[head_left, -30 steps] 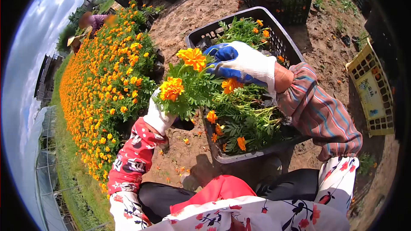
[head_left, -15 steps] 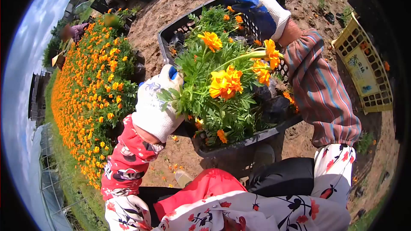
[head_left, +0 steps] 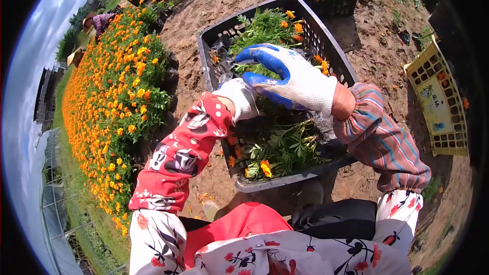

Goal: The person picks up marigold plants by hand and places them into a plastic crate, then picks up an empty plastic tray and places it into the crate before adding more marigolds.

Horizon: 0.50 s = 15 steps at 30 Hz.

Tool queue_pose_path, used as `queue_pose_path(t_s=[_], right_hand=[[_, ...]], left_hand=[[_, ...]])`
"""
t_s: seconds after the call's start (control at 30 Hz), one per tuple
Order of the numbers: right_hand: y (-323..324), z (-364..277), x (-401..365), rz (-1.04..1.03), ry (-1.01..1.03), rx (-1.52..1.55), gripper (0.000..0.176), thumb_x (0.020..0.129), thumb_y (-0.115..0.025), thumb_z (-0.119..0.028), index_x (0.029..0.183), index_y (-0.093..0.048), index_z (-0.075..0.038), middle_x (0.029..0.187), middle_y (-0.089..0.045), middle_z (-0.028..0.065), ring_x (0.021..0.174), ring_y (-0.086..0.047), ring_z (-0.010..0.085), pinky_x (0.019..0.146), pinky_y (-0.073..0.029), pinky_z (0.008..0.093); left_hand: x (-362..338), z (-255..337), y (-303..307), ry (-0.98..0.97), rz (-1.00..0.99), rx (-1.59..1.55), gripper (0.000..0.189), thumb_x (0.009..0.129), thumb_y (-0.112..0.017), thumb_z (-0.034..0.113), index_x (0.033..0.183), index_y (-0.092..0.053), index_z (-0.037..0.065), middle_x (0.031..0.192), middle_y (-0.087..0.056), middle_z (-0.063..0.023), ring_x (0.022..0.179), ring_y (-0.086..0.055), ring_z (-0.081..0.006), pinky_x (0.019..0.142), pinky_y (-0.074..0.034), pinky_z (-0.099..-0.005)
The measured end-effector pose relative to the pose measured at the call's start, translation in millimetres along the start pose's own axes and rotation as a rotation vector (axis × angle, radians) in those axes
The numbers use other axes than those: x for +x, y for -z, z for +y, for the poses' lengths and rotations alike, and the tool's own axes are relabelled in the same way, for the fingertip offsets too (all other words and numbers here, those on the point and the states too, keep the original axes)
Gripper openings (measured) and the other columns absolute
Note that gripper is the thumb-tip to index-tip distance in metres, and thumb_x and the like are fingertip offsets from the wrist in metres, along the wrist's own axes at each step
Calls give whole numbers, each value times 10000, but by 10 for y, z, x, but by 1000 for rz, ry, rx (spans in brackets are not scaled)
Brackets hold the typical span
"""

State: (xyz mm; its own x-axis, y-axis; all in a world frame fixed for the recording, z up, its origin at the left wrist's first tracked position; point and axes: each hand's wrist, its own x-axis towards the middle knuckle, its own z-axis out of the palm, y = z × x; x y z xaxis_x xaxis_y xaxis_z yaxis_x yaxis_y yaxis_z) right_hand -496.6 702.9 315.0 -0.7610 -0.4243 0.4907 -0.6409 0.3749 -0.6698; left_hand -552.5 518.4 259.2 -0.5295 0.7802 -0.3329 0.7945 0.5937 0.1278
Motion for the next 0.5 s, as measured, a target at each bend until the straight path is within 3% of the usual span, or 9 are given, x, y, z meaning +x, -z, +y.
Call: queue_pose_path(t_s=[0.07,0.13,0.17,0.27,0.37,0.47,0.5], right_hand=[[-24,111,-26,-57,-65,-45,449,845,-570,-353,1194,-512,-75,1209,-510,174,1118,-492,340,951,-399,400],[-167,167,-22,-103,-21,-143,505,838,-562,-330,1243,-460,-47,1247,-481,194,1154,-469,346,967,-389,411],[-289,238,-38,-176,-11,-238,556,833,-572,-330,1287,-412,-51,1278,-453,194,1184,-439,346,989,-361,420],[-418,126,51,-556,-133,-301,747,751,-631,-418,1320,-358,-18,1310,-411,219,1224,-389,369,1022,-305,456],[-651,229,-109,-577,20,-484,899,644,-700,-500,1299,-367,17,1285,-416,244,1209,-394,386,1014,-286,504],[-899,436,-244,-419,124,-615,891,673,-691,-468,1313,-338,40,1304,-397,245,1233,-369,378,1037,-245,519],[-907,475,-222,-473,94,-664,802,754,-621,-449,1324,-339,40,1337,-379,251,1271,-341,361,1067,-210,498]], left_hand=[[-347,48,263,-38,195,-159,657,644,-712,517,1146,-579,116,1180,-512,-167,1115,-501,-321,903,-415,-482],[-562,249,504,169,74,270,684,609,-724,554,1120,-594,118,1150,-499,-155,1074,-495,-320,881,-400,-468],[-616,295,535,230,23,336,596,633,-740,450,1094,-599,99,1191,-479,-155,1094,-461,-325,875,-390,-470],[-656,444,460,224,-88,367,522,609,-739,409,1036,-619,134,1109,-535,-120,1042,-515,-275,847,-392,-453],[-708,504,86,154,-78,368,406,619,-726,371,940,-643,137,906,-622,-76,906,-581,-255,849,-383,-467],[-545,352,-144,222,-51,321,370,633,-723,366,911,-656,132,863,-647,-80,871,-602,-255,897,-362,-490],[-490,321,-156,236,16,377,367,651,-711,378,921,-658,135,841,-655,-82,904,-604,-255,922,-350,-495]])
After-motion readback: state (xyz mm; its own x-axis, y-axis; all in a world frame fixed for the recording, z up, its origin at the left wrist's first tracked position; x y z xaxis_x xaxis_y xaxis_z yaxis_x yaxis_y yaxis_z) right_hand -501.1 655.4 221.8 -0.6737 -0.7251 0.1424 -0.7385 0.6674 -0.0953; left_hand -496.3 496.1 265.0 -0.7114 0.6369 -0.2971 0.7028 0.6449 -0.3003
